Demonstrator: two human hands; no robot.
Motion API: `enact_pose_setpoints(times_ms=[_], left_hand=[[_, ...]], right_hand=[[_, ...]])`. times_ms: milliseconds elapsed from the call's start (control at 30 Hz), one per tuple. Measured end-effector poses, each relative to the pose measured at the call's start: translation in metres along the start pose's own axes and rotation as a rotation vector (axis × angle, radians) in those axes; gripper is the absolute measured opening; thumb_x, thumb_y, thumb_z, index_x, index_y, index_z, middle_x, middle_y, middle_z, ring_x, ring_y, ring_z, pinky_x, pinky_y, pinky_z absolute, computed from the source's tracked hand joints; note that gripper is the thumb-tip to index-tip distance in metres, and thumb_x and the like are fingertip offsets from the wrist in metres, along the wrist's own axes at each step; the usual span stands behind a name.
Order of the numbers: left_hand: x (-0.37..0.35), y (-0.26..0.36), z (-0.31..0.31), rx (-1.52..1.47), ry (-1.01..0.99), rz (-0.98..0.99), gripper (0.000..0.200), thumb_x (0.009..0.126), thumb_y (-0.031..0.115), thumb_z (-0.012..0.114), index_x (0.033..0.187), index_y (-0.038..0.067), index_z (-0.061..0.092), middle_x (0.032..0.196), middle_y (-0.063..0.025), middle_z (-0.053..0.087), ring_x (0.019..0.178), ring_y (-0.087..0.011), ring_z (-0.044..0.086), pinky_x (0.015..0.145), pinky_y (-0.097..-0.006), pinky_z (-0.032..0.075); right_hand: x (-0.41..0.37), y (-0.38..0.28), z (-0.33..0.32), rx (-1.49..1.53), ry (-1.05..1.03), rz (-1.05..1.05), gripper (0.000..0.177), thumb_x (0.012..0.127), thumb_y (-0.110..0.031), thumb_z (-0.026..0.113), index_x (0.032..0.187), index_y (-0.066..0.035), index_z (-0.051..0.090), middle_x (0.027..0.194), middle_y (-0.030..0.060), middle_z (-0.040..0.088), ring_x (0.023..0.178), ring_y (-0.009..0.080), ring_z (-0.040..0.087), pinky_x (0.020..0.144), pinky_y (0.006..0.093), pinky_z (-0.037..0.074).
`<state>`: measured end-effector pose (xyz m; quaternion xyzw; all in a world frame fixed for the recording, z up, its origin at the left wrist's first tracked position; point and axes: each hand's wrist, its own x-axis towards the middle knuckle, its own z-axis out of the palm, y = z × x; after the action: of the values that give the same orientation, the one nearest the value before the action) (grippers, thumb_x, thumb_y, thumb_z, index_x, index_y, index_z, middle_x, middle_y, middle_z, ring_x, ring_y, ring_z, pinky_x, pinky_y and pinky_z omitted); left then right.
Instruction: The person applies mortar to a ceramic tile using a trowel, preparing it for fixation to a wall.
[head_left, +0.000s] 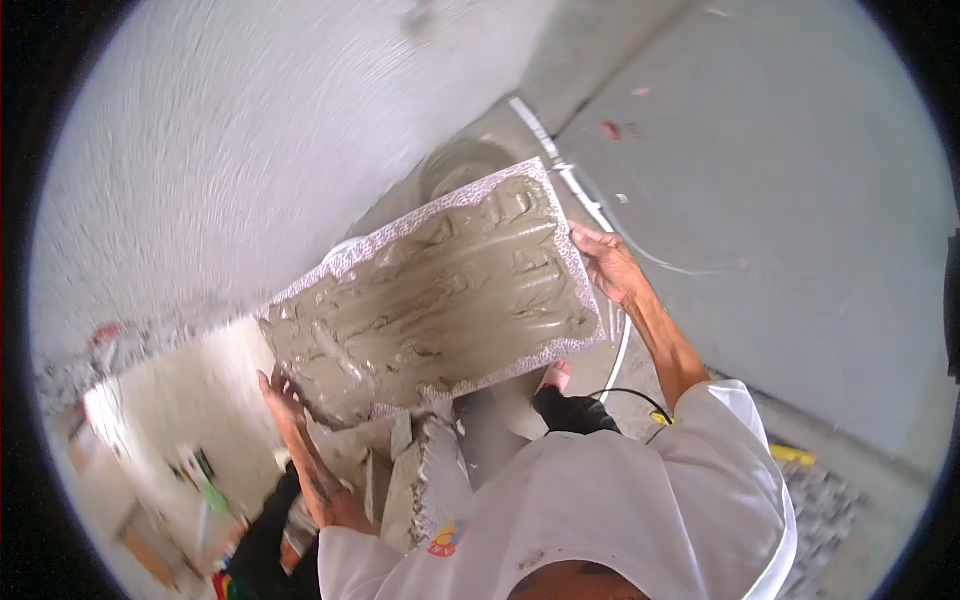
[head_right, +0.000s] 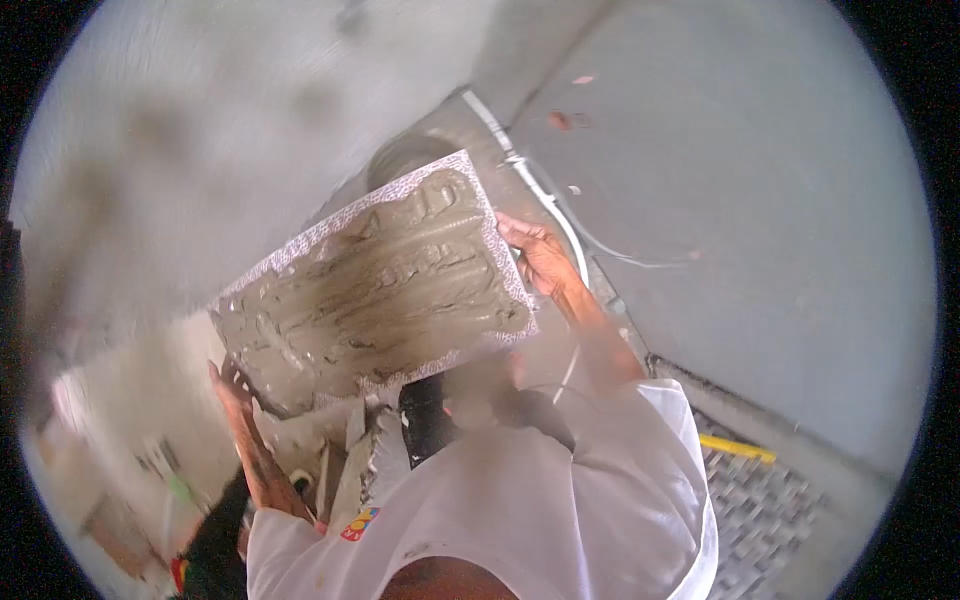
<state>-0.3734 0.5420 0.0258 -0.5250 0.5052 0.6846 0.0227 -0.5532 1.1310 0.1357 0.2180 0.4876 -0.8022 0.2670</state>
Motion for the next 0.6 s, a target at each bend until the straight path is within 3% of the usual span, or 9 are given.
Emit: enact_pose_setpoints(times_ms=[100, 167, 233, 267, 300, 367, 433, 467, 600], left_hand=[[-0.082, 0.039, 0.024, 0.019, -0.157, 0.081, 0.082, 0.077, 0.068, 0.037, 0.129, 0.005, 0.043, 0.13, -0.013, 0.04, 0.119, -0.0318, 0.032, 0.1, -0.0497, 0.021], [-0.169, 0.072, 0.051, 0.025, -0.227, 0.148, 0.08, 0.079, 0.065, 0.037, 0.128, 0.002, 0.043, 0.128, -0.0139, 0.043, 0.121, -0.0304, 0.033, 0.101, -0.0467, 0.022], [-0.216, 0.107, 0.05, 0.018, -0.524, 0.263, 0.076, 0.082, 0.06, 0.037, 0.127, -0.001, 0.043, 0.127, -0.015, 0.045, 0.119, -0.0285, 0.037, 0.101, -0.0427, 0.025], [-0.119, 0.089, 0.012, -0.033, -0.543, 0.2, 0.073, 0.084, 0.057, 0.037, 0.127, -0.002, 0.043, 0.126, -0.0155, 0.046, 0.119, -0.0275, 0.038, 0.101, -0.0407, 0.027], [-0.128, 0.12, 0.019, -0.028, -0.64, 0.283, 0.071, 0.086, 0.054, 0.036, 0.126, -0.005, 0.042, 0.125, -0.0168, 0.046, 0.118, -0.0268, 0.041, 0.1, -0.0386, 0.03], [-0.183, 0.143, 0.03, -0.043, -0.921, 0.404, 0.064, 0.09, 0.044, 0.035, 0.123, -0.01, 0.042, 0.125, -0.0205, 0.046, 0.116, -0.0281, 0.045, 0.098, -0.0377, 0.036], [-0.202, 0.199, 0.03, -0.071, -1.124, 0.458, 0.058, 0.091, 0.036, 0.035, 0.121, -0.013, 0.041, 0.125, -0.0223, 0.045, 0.116, -0.0301, 0.044, 0.1, -0.0396, 0.034], [-0.196, 0.238, 0.024, -0.007, -1.211, 0.565, 0.057, 0.091, 0.035, 0.035, 0.122, -0.013, 0.041, 0.125, -0.0225, 0.045, 0.117, -0.0303, 0.044, 0.1, -0.0395, 0.034], [-0.172, 0.235, 0.098, -0.153, -1.478, 0.679, 0.052, 0.091, 0.03, 0.037, 0.122, -0.012, 0.041, 0.124, -0.0215, 0.046, 0.116, -0.0297, 0.044, 0.1, -0.0386, 0.033]], right_hand=[[-0.125, -0.036, -0.001, 0.204, -0.059, -0.256, 0.041, 0.085, -0.007, 0.055, 0.123, 0.005, 0.045, 0.119, 0.0116, 0.053, 0.103, 0.0148, 0.054, 0.089, 0.027, 0.047], [-0.232, -0.062, 0.007, 0.417, -0.187, -0.419, 0.043, 0.086, -0.008, 0.053, 0.126, 0.004, 0.041, 0.123, 0.0114, 0.05, 0.107, 0.0151, 0.051, 0.092, 0.0283, 0.044], [-0.331, -0.074, 0.023, 0.588, -0.288, -0.601, 0.045, 0.089, -0.013, 0.05, 0.129, 0.002, 0.038, 0.126, 0.0101, 0.048, 0.112, 0.0159, 0.048, 0.096, 0.0302, 0.04], [-0.23, -0.049, 0.069, 0.613, -0.29, -0.527, 0.045, 0.09, -0.018, 0.047, 0.13, 0.001, 0.036, 0.127, 0.0088, 0.047, 0.114, 0.0166, 0.047, 0.099, 0.0314, 0.037], [-0.249, -0.045, 0.096, 0.663, -0.312, -0.665, 0.046, 0.092, -0.022, 0.045, 0.132, -0.001, 0.035, 0.128, 0.0075, 0.046, 0.117, 0.0172, 0.045, 0.102, 0.0326, 0.033], [-0.314, -0.037, 0.093, 0.415, -0.065, -1.067, 0.044, 0.094, -0.027, 0.038, 0.13, -0.001, 0.037, 0.128, 0.0069, 0.046, 0.12, 0.0169, 0.041, 0.104, 0.0325, 0.03], [-0.335, -0.025, 0.098, 0.583, -0.043, -1.291, 0.04, 0.094, -0.025, 0.037, 0.125, -0.001, 0.044, 0.126, 0.0074, 0.048, 0.116, 0.0177, 0.045, 0.101, 0.0318, 0.033], [-0.342, -0.025, 0.101, 0.634, -0.034, -1.366, 0.04, 0.094, -0.025, 0.037, 0.125, -0.001, 0.044, 0.126, 0.0074, 0.048, 0.116, 0.0177, 0.045, 0.101, 0.0318, 0.033], [-0.327, -0.013, 0.091, 0.588, 0.131, -1.483, 0.04, 0.094, -0.025, 0.038, 0.125, -0.001, 0.043, 0.126, 0.0076, 0.048, 0.116, 0.0178, 0.045, 0.101, 0.0319, 0.033]])
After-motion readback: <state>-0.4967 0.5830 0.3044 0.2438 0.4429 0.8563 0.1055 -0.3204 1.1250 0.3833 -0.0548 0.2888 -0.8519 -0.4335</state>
